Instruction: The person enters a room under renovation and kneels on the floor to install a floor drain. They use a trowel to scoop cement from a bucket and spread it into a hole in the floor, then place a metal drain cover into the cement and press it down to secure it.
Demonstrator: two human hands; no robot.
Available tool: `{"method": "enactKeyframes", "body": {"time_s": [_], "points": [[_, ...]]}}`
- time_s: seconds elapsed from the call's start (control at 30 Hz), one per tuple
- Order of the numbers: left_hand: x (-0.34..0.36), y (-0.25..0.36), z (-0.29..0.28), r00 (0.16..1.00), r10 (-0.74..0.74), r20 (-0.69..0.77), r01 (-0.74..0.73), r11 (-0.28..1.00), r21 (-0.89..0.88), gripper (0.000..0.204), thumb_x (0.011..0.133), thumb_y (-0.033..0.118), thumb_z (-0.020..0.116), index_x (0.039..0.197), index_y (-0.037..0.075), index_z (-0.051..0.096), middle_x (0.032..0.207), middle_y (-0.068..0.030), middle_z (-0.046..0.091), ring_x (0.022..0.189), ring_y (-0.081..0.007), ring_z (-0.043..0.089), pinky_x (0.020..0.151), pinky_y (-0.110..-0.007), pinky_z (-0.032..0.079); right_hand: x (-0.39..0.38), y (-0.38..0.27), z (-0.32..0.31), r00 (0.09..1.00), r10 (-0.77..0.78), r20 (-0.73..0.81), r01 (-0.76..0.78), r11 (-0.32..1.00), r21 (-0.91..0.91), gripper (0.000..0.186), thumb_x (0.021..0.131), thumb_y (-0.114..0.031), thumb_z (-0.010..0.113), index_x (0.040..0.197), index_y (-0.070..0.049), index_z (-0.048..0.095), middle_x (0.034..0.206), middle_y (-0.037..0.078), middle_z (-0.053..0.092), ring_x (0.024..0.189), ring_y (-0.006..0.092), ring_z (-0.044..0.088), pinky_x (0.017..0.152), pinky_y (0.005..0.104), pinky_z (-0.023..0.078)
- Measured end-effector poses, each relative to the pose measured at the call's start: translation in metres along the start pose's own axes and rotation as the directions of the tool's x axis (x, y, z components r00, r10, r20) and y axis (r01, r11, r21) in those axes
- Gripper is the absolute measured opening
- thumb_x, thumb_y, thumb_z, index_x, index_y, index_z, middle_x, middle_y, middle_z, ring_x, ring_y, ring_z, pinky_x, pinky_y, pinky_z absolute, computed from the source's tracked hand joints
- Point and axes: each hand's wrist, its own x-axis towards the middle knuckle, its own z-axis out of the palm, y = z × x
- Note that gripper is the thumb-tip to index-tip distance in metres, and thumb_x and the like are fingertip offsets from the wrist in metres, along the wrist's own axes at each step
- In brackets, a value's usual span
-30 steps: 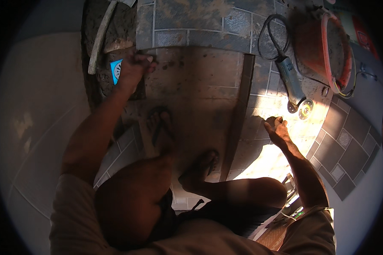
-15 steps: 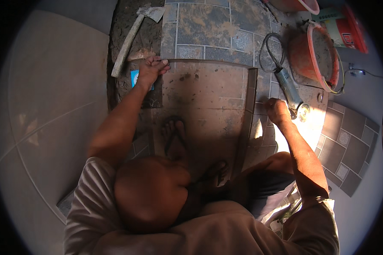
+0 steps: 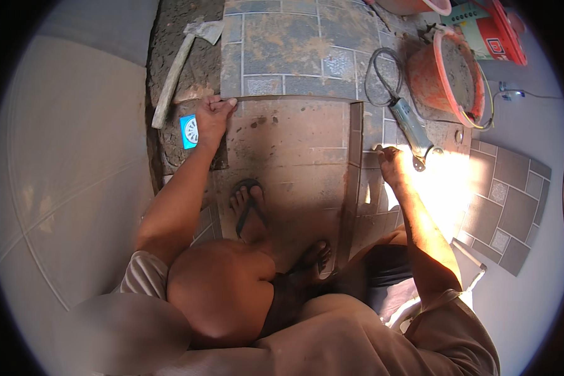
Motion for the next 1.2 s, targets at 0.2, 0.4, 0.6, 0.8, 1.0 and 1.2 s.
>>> {"method": "enactKeyframes", "body": {"time_s": [0.2,0.4,0.6,0.8,1.0,1.2], "points": [[0.008,-0.004,-0.001,0.999,-0.023,-0.04,0.028,0.988,0.149,0.031,0.092,0.0,0.076,0.113,-0.006,0.055,0.089,-0.0091,0.07,0.083,-0.0203,0.074,0.072,-0.029,0.061,-0.034,0.042,0.014,0.901,0.43,-0.06,-0.42,0.898,0.131,0.061,0.095,-0.034,0.072,0.138,0.007,0.057,0.133,0.026,0.066,0.134,0.0358,0.056,0.111,0.0426,0.046],[-0.011,-0.001,0.008,0.978,-0.109,-0.178,0.136,0.98,0.144,0.038,0.094,-0.005,0.068,0.128,-0.006,0.051,0.106,-0.0165,0.07,0.084,-0.0229,0.074,0.07,-0.03,0.062,-0.048,0.033,0.01,0.906,0.421,-0.04,-0.416,0.904,0.093,0.065,0.095,-0.034,0.073,0.144,0.003,0.049,0.137,0.031,0.055,0.136,0.0421,0.048,0.116,0.0464,0.04],[-0.031,-0.008,0.023,0.921,-0.368,-0.13,0.347,0.924,-0.158,0.047,0.099,-0.005,0.058,0.145,-0.006,0.045,0.128,-0.0197,0.065,0.092,-0.0269,0.075,0.076,-0.034,0.064,-0.031,0.044,0.023,0.786,0.605,0.125,-0.618,0.764,0.186,0.065,0.097,-0.039,0.068,0.146,0.0,0.05,0.155,0.026,0.039,0.144,0.0423,0.038,0.12,0.0462,0.037],[-0.026,-0.001,0.015,0.945,-0.281,-0.168,0.252,0.951,-0.177,0.054,0.095,-0.011,0.053,0.147,0.001,0.048,0.135,-0.0167,0.062,0.096,-0.0289,0.074,0.08,-0.039,0.064,-0.032,0.081,0.06,0.938,0.324,-0.125,-0.346,0.906,-0.245,0.042,0.101,-0.036,0.06,0.129,-0.005,0.063,0.128,0.027,0.057,0.118,0.044,0.056,0.101,0.0522,0.046],[-0.017,-0.011,0.008,0.981,-0.12,-0.153,0.129,0.99,0.052,0.051,0.093,-0.011,0.052,0.141,0.003,0.06,0.124,-0.0135,0.067,0.089,-0.0262,0.074,0.073,-0.034,0.061,-0.014,0.164,0.113,0.906,0.38,-0.185,-0.279,0.866,0.415,0.032,0.1,-0.028,0.059,0.121,-0.005,0.061,0.117,0.025,0.057,0.109,0.0405,0.058,0.094,0.0496,0.048],[-0.013,-0.018,-0.006,0.949,0.313,-0.049,-0.185,0.674,0.715,0.049,0.087,-0.008,0.057,0.133,0.003,0.068,0.116,-0.0159,0.072,0.105,-0.0276,0.071,0.09,-0.036,0.057,-0.007,0.177,0.102,0.974,-0.163,-0.154,0.149,0.984,-0.102,0.013,0.103,-0.013,0.056,0.115,-0.013,0.052,0.104,0.007,0.056,0.095,0.022,0.062,0.078,0.0351,0.056]]}}
